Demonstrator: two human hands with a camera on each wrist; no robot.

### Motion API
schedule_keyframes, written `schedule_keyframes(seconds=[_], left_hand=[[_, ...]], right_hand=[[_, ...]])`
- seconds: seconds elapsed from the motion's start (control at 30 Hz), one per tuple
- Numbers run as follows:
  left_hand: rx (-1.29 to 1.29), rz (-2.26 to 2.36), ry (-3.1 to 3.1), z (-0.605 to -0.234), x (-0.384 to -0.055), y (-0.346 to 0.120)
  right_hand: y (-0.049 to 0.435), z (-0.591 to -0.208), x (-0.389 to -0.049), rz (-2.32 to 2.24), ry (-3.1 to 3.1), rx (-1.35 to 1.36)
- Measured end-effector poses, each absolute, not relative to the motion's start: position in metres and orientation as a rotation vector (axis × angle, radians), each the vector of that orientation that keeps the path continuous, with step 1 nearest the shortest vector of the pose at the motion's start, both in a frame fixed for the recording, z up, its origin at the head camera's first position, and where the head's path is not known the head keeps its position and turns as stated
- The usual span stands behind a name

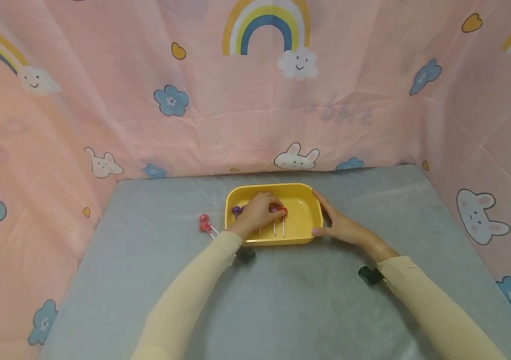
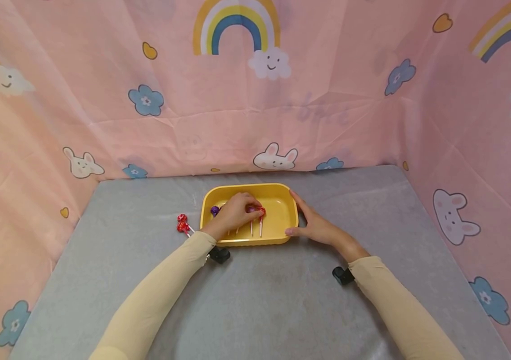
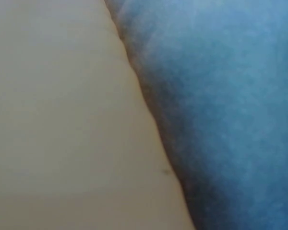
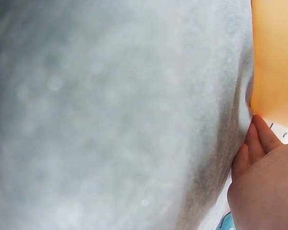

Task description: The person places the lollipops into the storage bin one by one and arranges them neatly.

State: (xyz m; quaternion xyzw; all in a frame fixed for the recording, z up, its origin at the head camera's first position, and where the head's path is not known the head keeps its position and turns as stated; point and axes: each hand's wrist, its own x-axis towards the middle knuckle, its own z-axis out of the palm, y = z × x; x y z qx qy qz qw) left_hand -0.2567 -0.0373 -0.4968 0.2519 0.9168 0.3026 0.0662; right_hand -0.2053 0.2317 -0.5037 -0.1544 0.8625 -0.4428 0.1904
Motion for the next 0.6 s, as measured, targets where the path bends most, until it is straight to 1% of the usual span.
schedule_keyframes(seconds=[0.6], left_hand=[[0.763,0.855,2.803,-0.4957,-0.2561,-0.0372]], right_hand=[[0.2303,-0.5008,-0.2051,-1.227,2.419,-0.398]])
